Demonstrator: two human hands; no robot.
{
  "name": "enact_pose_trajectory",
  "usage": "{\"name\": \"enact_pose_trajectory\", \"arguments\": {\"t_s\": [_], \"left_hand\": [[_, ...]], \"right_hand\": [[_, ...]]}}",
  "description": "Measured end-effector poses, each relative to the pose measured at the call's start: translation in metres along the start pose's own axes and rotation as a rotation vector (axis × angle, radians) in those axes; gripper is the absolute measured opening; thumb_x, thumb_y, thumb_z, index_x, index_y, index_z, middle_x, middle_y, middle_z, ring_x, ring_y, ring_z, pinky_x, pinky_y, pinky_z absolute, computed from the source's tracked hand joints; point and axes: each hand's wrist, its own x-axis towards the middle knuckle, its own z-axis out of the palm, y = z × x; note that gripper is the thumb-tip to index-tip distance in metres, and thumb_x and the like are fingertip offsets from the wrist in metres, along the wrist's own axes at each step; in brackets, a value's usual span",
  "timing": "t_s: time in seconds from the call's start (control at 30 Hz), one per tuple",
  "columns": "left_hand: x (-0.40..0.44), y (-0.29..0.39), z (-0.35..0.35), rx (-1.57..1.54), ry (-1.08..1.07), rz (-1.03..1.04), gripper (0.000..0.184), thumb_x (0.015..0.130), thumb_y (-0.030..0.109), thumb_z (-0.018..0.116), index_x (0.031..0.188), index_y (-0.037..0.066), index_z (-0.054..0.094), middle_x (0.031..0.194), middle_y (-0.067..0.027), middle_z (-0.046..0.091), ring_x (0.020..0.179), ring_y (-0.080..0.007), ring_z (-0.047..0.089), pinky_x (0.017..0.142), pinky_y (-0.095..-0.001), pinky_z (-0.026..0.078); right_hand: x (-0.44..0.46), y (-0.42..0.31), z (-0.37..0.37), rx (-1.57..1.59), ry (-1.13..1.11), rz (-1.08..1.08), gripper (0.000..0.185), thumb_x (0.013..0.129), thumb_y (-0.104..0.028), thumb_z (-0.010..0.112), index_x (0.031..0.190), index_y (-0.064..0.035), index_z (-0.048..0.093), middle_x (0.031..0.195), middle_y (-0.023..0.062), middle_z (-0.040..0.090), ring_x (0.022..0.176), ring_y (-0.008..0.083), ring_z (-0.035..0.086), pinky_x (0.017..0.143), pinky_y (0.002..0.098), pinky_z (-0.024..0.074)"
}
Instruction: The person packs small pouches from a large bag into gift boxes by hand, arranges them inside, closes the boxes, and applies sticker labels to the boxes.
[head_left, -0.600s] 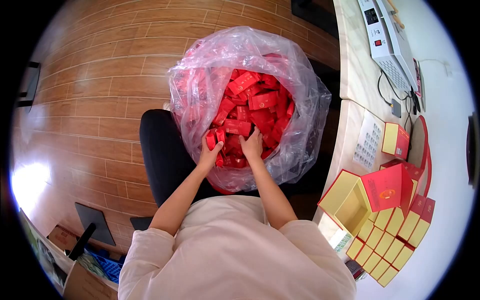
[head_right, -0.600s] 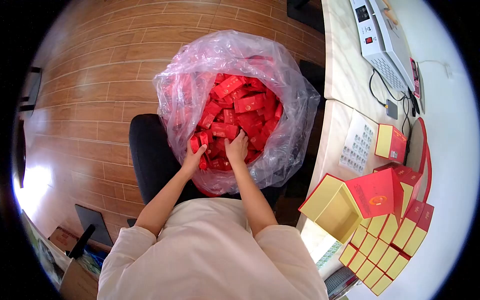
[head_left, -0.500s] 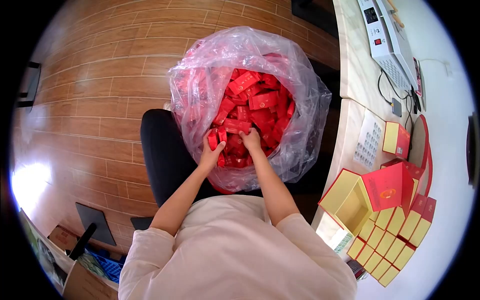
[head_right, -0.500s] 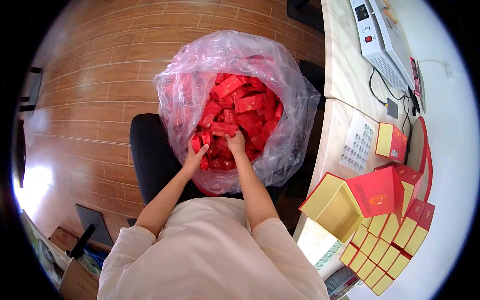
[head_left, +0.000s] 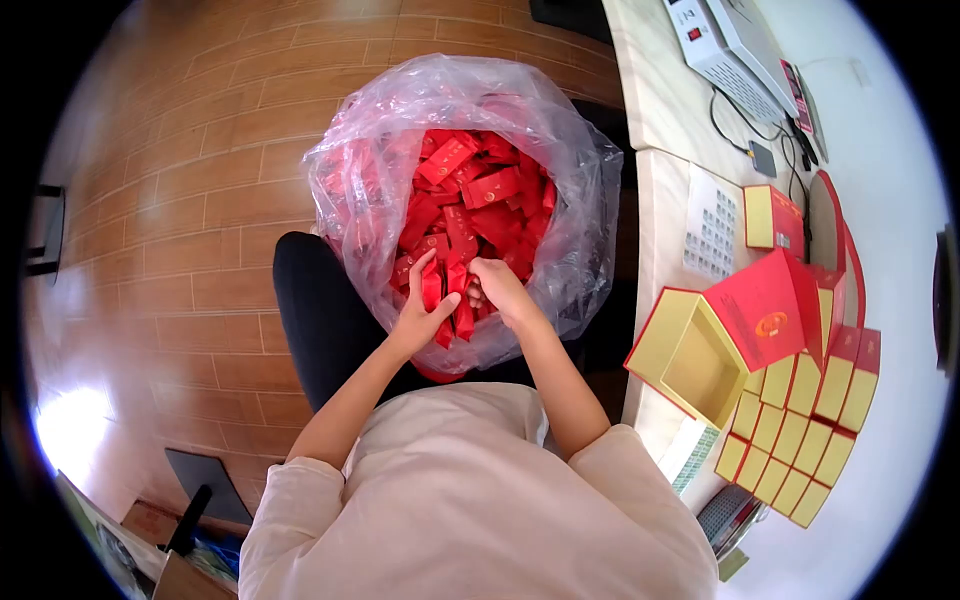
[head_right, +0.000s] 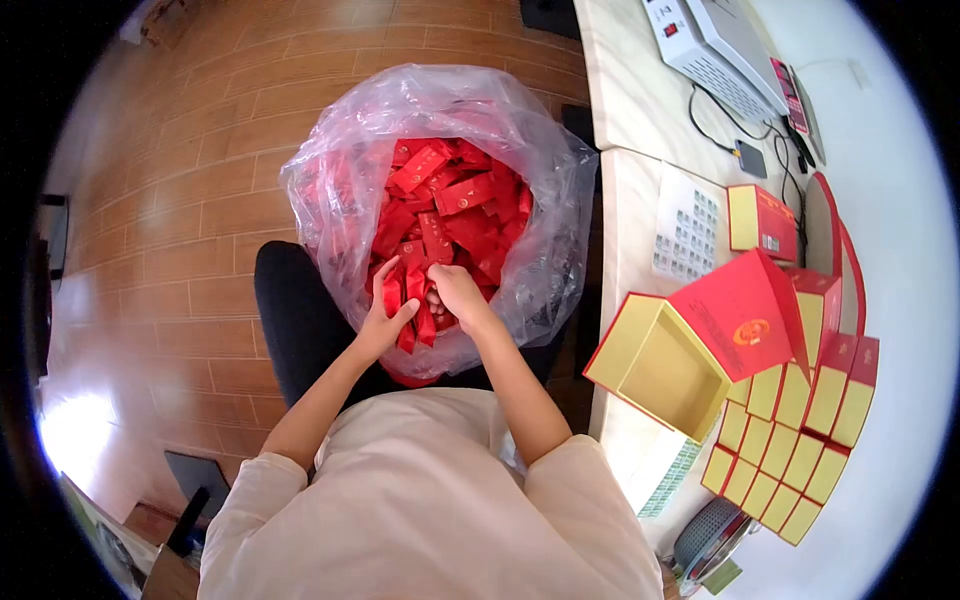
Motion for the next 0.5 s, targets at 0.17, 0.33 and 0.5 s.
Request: {"name": "enact_pose_trajectory", "arguments": {"t_s": [0.17,0.33,0.5], "left_hand": [[0.009,0.059,0.031,0.012,-0.099,0.043,0.085,0.085,0.012,0.069,0.147,0.012,0.011,0.131,-0.0121,0.045,0.120,-0.0203,0.047,0.104,-0.0368,0.037],[-0.008,0.135,0.107,-0.047,-0.377,0.192,0.092,0.080,0.012,0.073,0.148,0.009,0.011,0.140,-0.0139,0.038,0.128,-0.0220,0.042,0.108,-0.0371,0.032],[-0.003,0.169,0.208,0.049,-0.720,0.293,0.087,0.082,0.018,0.072,0.145,0.004,0.014,0.142,-0.0198,0.030,0.133,-0.0278,0.036,0.108,-0.0389,0.032]], "right_hand": [[-0.048,-0.021,-0.007,0.309,0.023,-0.160,0.028,0.096,-0.031,0.051,0.086,-0.0053,0.057,0.075,0.0024,0.056,0.063,0.0110,0.049,0.062,0.0238,0.0409],[-0.194,-0.070,-0.003,-0.444,0.520,-0.813,0.047,0.093,-0.016,0.057,0.137,-0.0058,0.044,0.115,0.0122,0.052,0.098,0.0192,0.053,0.080,0.0251,0.0426],[-0.277,-0.072,-0.057,-0.288,0.736,-0.958,0.049,0.095,-0.017,0.054,0.140,-0.0030,0.042,0.125,0.0124,0.053,0.113,0.0204,0.050,0.098,0.0308,0.0375]]}}
